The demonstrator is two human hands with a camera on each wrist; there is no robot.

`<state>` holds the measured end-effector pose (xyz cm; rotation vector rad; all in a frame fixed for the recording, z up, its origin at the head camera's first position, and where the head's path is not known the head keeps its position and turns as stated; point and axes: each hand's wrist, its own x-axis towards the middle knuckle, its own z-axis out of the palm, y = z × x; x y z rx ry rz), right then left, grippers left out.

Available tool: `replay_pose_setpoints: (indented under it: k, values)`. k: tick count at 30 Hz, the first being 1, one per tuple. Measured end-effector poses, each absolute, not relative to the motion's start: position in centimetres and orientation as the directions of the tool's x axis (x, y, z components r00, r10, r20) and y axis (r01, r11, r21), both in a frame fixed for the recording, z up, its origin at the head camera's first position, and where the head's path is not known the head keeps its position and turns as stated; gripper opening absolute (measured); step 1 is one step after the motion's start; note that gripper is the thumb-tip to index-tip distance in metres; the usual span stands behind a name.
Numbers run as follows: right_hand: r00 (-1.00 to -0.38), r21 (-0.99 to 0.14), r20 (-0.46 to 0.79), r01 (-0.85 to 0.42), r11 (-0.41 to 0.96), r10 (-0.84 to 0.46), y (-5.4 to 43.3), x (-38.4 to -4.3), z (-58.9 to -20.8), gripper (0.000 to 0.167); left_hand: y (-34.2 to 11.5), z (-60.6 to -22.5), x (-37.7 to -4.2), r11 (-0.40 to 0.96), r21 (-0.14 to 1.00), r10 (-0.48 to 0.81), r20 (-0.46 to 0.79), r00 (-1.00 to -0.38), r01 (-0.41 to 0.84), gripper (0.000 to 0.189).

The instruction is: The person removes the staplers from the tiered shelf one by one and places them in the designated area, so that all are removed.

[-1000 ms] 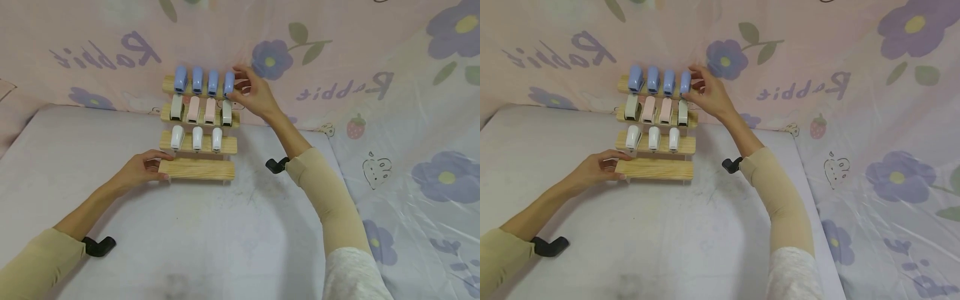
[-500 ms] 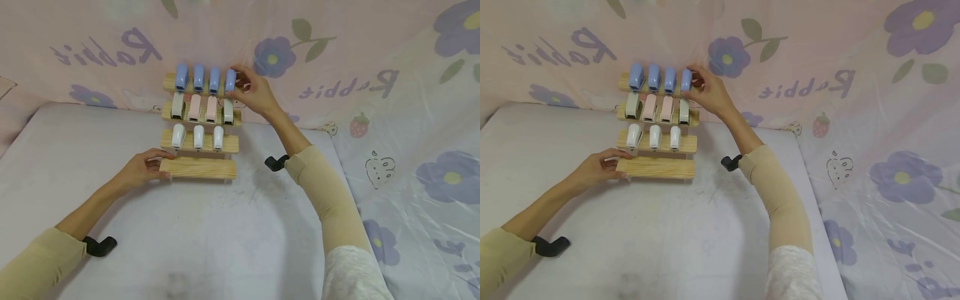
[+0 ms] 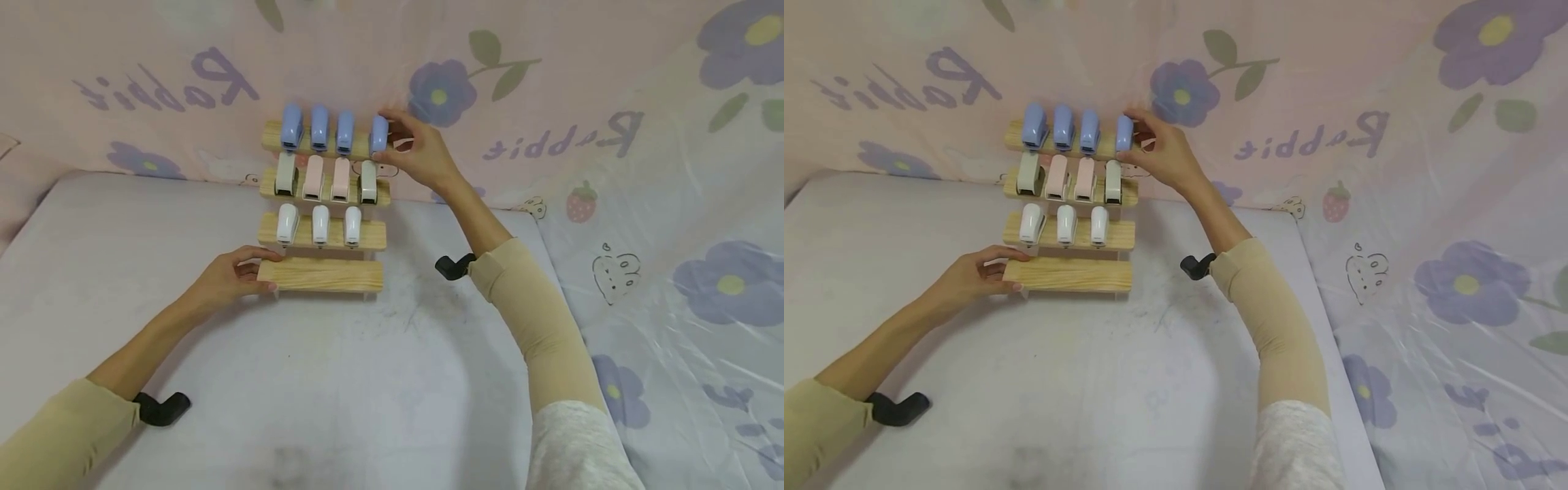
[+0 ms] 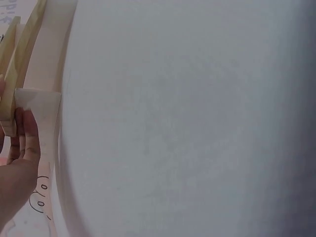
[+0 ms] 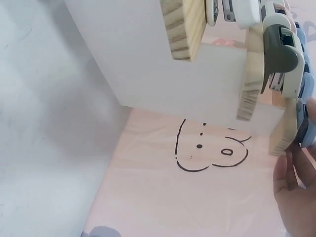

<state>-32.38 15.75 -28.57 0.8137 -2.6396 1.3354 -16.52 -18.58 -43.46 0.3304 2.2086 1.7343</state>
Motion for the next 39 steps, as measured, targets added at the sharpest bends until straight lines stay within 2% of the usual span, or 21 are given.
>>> replay_pose_setpoints:
  k: [13,26,39]
  values:
    - [-0.865,-0.734,0.252,-0.463,0.496,-0.434,17.3,-31.9,-28.2,0.069,-18.1,-43.8,-16.1,0.257,0.965,0.323,-0.034,-0.946,0.053,0.053]
    - [-0.892,-0.823,0.191,-0.373,0.428,-0.411,19.4,-31.4,-28.2,0.069,-17.9,-43.8,-16.1,0.27,0.957,0.334,0.007,-0.943,0.102,0.051]
    - [-0.918,-0.857,0.148,-0.304,0.415,-0.368,21.6,-31.2,-30.6,0.071,-17.7,-43.9,-16.1,0.301,0.945,0.328,0.025,-0.944,0.13,0.05]
